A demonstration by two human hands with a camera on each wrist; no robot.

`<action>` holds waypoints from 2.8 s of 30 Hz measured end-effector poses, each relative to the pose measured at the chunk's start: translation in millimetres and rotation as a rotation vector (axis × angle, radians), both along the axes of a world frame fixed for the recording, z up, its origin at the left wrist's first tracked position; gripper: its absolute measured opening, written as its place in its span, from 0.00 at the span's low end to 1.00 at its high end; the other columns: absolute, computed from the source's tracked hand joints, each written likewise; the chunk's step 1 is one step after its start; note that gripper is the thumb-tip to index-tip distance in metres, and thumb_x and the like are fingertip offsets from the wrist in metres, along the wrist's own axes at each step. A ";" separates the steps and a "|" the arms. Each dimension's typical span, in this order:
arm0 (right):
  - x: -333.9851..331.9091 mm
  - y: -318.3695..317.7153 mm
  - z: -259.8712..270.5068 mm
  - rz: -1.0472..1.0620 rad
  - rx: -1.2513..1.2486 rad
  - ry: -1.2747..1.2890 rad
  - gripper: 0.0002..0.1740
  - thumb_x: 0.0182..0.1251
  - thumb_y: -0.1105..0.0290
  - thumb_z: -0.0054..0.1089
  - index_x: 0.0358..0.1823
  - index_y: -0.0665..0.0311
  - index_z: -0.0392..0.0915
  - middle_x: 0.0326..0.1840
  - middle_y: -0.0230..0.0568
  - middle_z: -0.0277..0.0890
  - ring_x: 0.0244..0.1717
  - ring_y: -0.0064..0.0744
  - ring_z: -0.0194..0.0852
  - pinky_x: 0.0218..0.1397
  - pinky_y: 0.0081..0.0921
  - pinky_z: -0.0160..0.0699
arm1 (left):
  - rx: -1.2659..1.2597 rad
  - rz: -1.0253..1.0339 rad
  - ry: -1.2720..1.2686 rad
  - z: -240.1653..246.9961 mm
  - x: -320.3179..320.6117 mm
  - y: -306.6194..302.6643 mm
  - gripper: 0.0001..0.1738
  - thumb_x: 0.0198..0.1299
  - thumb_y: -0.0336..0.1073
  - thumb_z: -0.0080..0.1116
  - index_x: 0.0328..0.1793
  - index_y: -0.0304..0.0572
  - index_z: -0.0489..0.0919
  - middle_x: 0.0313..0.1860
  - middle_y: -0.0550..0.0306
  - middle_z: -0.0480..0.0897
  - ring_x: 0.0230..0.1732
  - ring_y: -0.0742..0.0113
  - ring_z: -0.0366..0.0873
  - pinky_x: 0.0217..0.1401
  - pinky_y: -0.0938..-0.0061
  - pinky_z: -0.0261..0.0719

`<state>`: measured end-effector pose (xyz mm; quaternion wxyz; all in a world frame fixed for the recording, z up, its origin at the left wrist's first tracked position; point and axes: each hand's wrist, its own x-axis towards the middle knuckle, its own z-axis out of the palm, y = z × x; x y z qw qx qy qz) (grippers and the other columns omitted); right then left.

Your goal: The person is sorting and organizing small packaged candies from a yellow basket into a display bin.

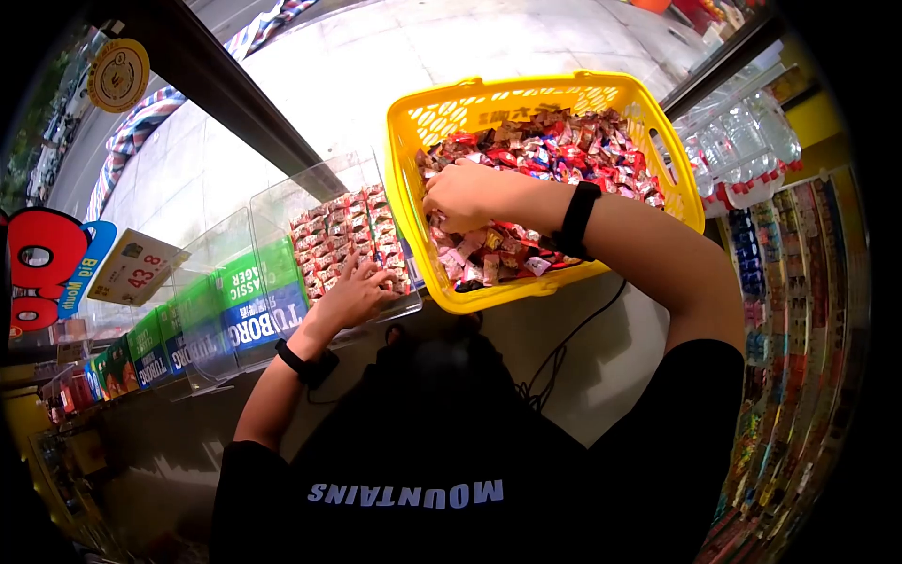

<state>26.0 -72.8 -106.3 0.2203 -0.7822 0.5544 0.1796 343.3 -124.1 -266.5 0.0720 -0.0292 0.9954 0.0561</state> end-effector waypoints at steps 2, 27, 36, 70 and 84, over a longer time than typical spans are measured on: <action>-2.1 -1.1 -5.0 -0.001 -0.002 0.003 0.29 0.68 0.57 0.68 0.70 0.49 0.85 0.76 0.44 0.78 0.76 0.49 0.74 0.80 0.51 0.65 | -0.023 -0.002 0.000 -2.4 0.6 0.6 0.28 0.60 0.45 0.73 0.69 0.77 0.87 0.71 0.67 0.77 0.77 0.54 0.69 0.90 0.36 0.49; 8.9 43.3 80.3 -0.129 -0.411 -0.404 0.33 0.67 0.75 0.67 0.76 0.62 0.77 0.83 0.54 0.67 0.84 0.59 0.64 0.85 0.49 0.67 | 0.194 0.258 0.296 57.4 31.4 -3.8 0.27 0.63 0.43 0.74 0.70 0.66 0.84 0.74 0.58 0.77 0.79 0.49 0.68 0.89 0.35 0.53; 145.1 92.8 77.1 0.094 -0.433 -0.704 0.38 0.64 0.72 0.75 0.78 0.56 0.75 0.89 0.46 0.60 0.89 0.59 0.54 0.88 0.61 0.60 | 0.423 0.319 0.569 128.2 61.7 6.8 0.37 0.55 0.55 0.81 0.71 0.58 0.84 0.80 0.53 0.72 0.82 0.42 0.64 0.89 0.33 0.55; 233.4 30.5 -105.5 -0.235 -0.718 -0.640 0.20 0.59 0.66 0.81 0.55 0.50 0.89 0.72 0.38 0.78 0.71 0.48 0.77 0.72 0.45 0.77 | 0.121 0.289 0.746 54.0 146.5 -17.0 0.10 0.51 0.35 0.79 0.35 0.55 0.86 0.66 0.63 0.84 0.72 0.55 0.77 0.86 0.41 0.65; 238.4 9.4 -117.5 0.092 -0.871 -0.472 0.10 0.61 0.61 0.74 0.37 0.59 0.85 0.64 0.36 0.83 0.73 0.43 0.76 0.78 0.49 0.71 | 0.170 0.490 0.679 53.4 154.3 -29.7 0.22 0.65 0.43 0.70 0.66 0.55 0.85 0.79 0.47 0.72 0.84 0.39 0.62 0.89 0.39 0.55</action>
